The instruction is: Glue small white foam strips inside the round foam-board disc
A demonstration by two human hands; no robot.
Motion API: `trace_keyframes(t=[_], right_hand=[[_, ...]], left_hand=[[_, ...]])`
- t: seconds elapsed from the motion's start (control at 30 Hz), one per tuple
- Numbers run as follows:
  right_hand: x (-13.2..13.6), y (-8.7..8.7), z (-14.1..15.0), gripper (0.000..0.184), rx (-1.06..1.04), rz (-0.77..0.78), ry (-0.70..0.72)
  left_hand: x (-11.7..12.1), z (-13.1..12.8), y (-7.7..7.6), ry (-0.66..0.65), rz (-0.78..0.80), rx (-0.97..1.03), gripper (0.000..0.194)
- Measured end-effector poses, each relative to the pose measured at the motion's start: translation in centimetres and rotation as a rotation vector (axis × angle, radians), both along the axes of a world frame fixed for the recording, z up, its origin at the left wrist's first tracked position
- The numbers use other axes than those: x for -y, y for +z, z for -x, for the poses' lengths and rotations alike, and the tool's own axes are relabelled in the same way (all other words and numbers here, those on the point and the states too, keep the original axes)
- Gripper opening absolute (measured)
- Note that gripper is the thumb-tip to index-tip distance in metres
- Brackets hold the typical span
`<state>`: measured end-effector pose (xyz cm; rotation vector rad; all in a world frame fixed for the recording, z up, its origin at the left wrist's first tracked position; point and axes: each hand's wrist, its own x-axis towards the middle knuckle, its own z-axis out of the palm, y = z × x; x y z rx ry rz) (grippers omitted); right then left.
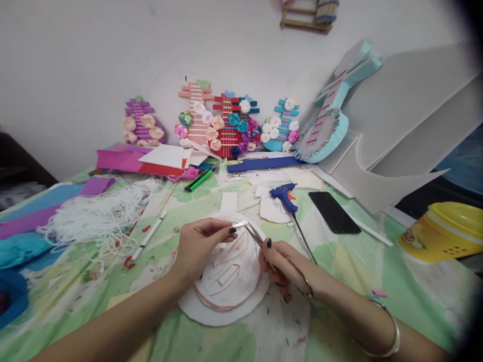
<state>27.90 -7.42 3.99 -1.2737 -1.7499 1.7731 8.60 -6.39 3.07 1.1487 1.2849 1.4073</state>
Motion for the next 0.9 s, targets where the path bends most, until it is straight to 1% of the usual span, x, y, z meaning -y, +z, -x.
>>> trace_keyframes(t=[0.07, 0.13, 0.2, 0.3, 0.4, 0.53, 0.6, 0.67, 0.73, 0.8, 0.83, 0.9], right_hand=[[0.2, -0.2, -0.1, 0.056, -0.025, -0.046, 0.053], [0.2, -0.7, -0.2, 0.053, -0.036, -0.098, 0.066], [0.1, -1.3, -0.3, 0.051, -0.015, -0.131, 0.051], [-0.2, -2.0, -0.4, 0.050, 0.059, -0.149, 0.023], [-0.4, -2.1, -0.4, 0.050, 0.125, -0.138, 0.026], [-0.4, -2.1, -0.4, 0.053, 0.188, -0.080, 0.022], [-0.4, -2.3, -0.5, 0.053, 0.194, -0.106, 0.012], [-0.5, -2.4, -0.6, 0.053, 0.206, -0.177, 0.012], [-0.7, -2.0, -0.8, 0.052, 0.239, -0.257, 0.024], [-1.2, -1.1, -1.4, 0.048, 0.301, -0.346, 0.000], [-1.6, -0.4, -1.8, 0.045, 0.352, -0.402, -0.036], [-2.7, 0.9, -3.3, 0.037, 0.477, -0.537, -0.214]], left_hand=[[0.1, -0.2, 0.1, -0.014, -0.003, -0.005, 0.015], [0.3, -0.5, 0.1, -0.060, 0.017, -0.013, 0.016], [0.5, -0.8, 0.2, -0.108, 0.043, -0.015, 0.017], [0.6, -1.1, 0.2, -0.135, 0.063, -0.014, 0.016], [0.6, -1.1, 0.0, -0.160, 0.081, -0.018, 0.015], [0.5, -1.1, 0.0, -0.188, 0.110, -0.024, 0.016], [0.5, -1.1, 0.0, -0.185, 0.110, -0.018, 0.017], [0.5, -0.9, 0.0, -0.168, 0.103, -0.014, 0.018], [0.4, -0.7, 0.0, -0.151, 0.083, -0.008, 0.019], [0.3, -0.5, 0.1, -0.146, 0.061, 0.020, 0.020], [0.3, -0.5, 0.1, -0.144, 0.054, 0.042, 0.022], [0.2, -0.4, 0.1, -0.139, 0.053, 0.087, 0.025]])
